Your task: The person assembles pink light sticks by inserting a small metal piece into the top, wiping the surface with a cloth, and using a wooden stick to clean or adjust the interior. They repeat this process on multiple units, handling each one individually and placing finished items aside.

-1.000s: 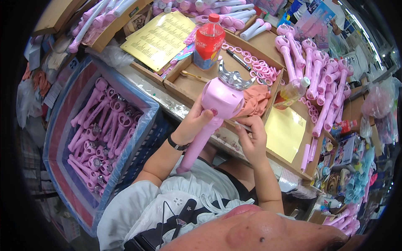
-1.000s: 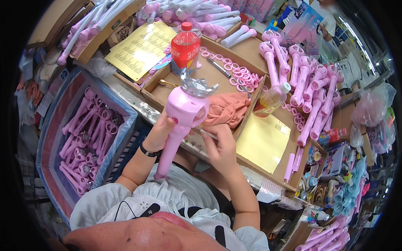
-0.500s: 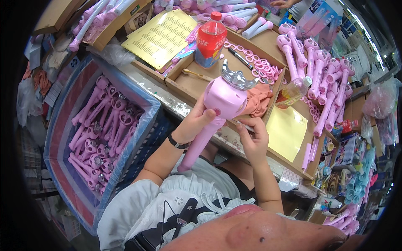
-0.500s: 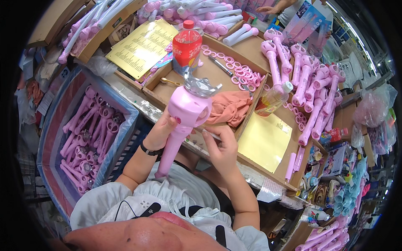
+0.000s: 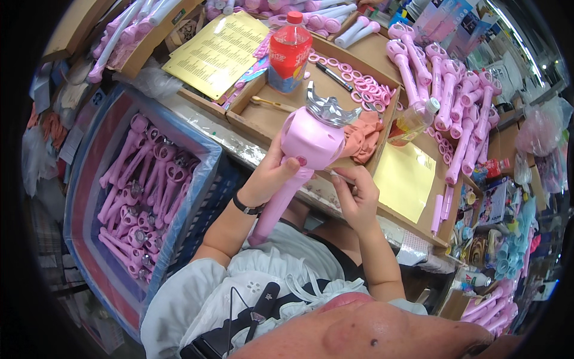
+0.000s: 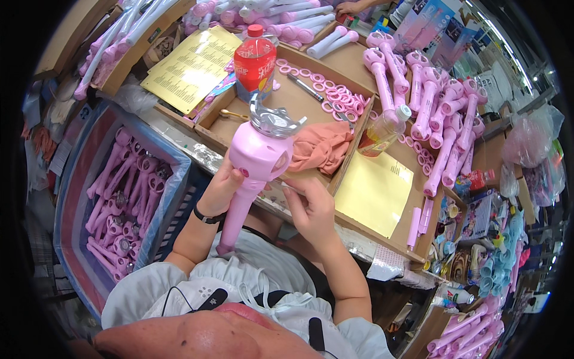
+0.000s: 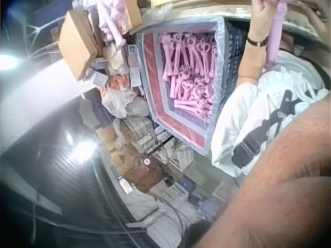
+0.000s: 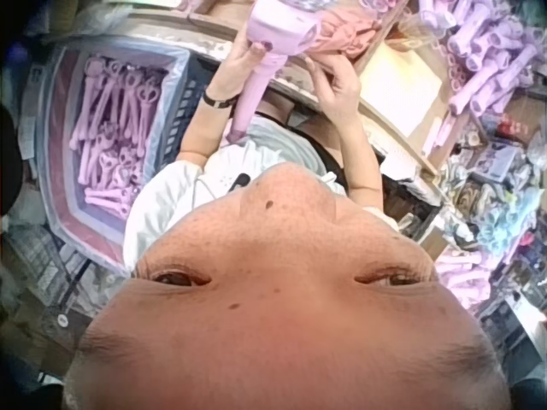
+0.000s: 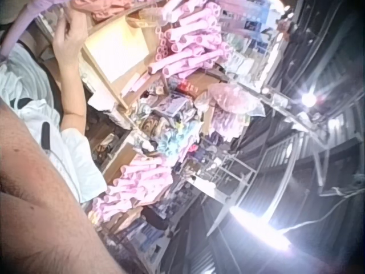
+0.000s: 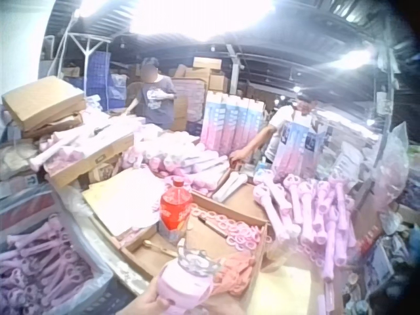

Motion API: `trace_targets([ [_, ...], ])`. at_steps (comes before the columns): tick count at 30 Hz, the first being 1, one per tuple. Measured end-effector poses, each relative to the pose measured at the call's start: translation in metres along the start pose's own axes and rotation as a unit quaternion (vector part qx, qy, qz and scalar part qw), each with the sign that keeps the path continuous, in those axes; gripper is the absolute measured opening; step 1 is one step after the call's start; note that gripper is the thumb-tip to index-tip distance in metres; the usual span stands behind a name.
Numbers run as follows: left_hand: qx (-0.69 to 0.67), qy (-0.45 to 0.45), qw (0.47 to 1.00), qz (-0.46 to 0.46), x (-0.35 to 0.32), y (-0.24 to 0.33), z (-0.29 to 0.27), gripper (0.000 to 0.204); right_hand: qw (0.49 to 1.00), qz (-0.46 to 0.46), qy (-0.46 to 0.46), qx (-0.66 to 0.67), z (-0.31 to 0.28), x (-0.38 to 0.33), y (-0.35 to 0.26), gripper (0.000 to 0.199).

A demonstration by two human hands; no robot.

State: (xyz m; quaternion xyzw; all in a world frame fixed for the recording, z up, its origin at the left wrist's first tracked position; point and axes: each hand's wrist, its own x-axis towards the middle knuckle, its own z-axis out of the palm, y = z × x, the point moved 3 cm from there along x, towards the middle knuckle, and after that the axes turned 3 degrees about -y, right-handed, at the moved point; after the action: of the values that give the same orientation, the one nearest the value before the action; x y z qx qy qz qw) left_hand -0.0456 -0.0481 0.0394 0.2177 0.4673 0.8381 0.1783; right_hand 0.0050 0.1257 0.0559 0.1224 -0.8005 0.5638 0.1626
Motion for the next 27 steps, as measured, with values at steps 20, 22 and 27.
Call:
trace_targets([
  [20,0.048,-0.004,0.999,-0.003,0.003,-0.005,0.002,0.086,0.954,0.171,0.006,0.248,0.004,-0.004,0.012,0.01],
  [22,0.022,-0.003,1.0,-0.017,0.002,-0.006,0.0,0.086,0.995,0.047,0.007,0.088,0.001,-0.002,0.005,0.01],
  [27,0.026,-0.006,1.0,-0.016,0.003,-0.006,-0.002,0.087,0.996,0.061,-0.019,0.067,-0.004,-0.003,0.009,0.011],
])
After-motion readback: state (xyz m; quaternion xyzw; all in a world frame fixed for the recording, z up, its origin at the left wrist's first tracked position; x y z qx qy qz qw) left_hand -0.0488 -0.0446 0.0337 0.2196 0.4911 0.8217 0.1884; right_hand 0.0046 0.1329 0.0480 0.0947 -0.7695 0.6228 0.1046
